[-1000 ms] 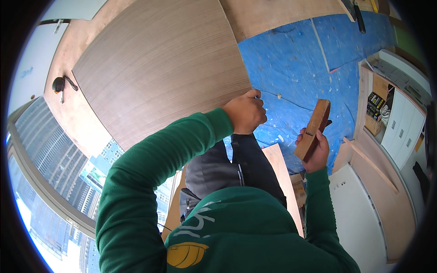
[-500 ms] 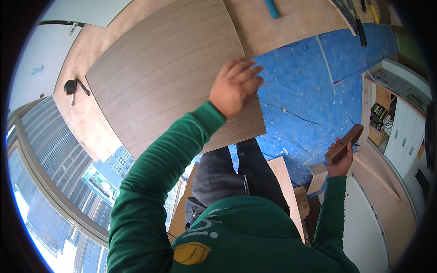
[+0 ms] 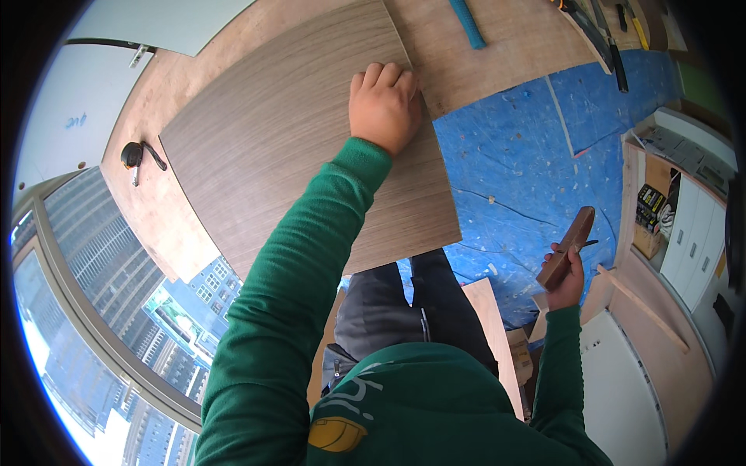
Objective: The person scores and snaps a wood-veneer panel, then uses a hammer to tap the edge and a hand plane to smooth it. They place the finished panel into a white cabinet frame.
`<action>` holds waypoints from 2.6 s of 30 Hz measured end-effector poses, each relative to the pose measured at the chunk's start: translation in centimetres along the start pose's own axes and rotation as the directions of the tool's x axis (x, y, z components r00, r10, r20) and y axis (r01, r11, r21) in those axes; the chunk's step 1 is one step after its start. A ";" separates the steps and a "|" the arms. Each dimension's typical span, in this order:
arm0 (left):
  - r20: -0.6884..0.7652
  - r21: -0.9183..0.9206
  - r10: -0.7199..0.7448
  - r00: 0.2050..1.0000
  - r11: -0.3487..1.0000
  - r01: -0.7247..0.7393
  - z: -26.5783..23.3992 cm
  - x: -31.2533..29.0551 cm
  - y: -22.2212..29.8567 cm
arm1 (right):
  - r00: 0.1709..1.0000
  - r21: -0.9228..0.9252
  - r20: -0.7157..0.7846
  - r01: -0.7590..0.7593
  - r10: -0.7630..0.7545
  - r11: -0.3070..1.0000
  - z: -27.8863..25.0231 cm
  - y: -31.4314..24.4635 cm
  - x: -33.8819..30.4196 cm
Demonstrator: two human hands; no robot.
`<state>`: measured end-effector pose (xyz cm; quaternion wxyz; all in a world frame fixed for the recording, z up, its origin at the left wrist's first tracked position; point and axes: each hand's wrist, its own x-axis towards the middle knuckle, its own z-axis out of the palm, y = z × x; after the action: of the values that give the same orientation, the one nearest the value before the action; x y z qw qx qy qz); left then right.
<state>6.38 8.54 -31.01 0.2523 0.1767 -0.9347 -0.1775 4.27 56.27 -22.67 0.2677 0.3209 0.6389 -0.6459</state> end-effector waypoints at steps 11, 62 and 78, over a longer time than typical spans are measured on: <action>0.502 -0.528 0.475 0.722 0.830 -0.179 -0.3 -8.5 15.0 | 0.997 -0.014 -0.057 0.043 -0.044 0.999 1.8 -0.5 -0.3; 0.199 0.200 -0.194 0.961 0.968 0.154 -8.6 0.9 -14.7 | 0.219 -0.554 0.730 0.743 -0.647 -0.374 52.8 -4.5 11.1; 0.157 0.114 -0.179 0.971 0.980 0.162 -8.8 1.0 -14.6 | 0.394 -0.595 0.759 0.744 -0.519 -0.304 46.7 -2.8 8.9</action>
<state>13.79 -6.72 -29.66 0.1482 0.2536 -0.9415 -0.1656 -7.06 10.35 -28.59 0.0578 -0.3805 0.9073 -0.1692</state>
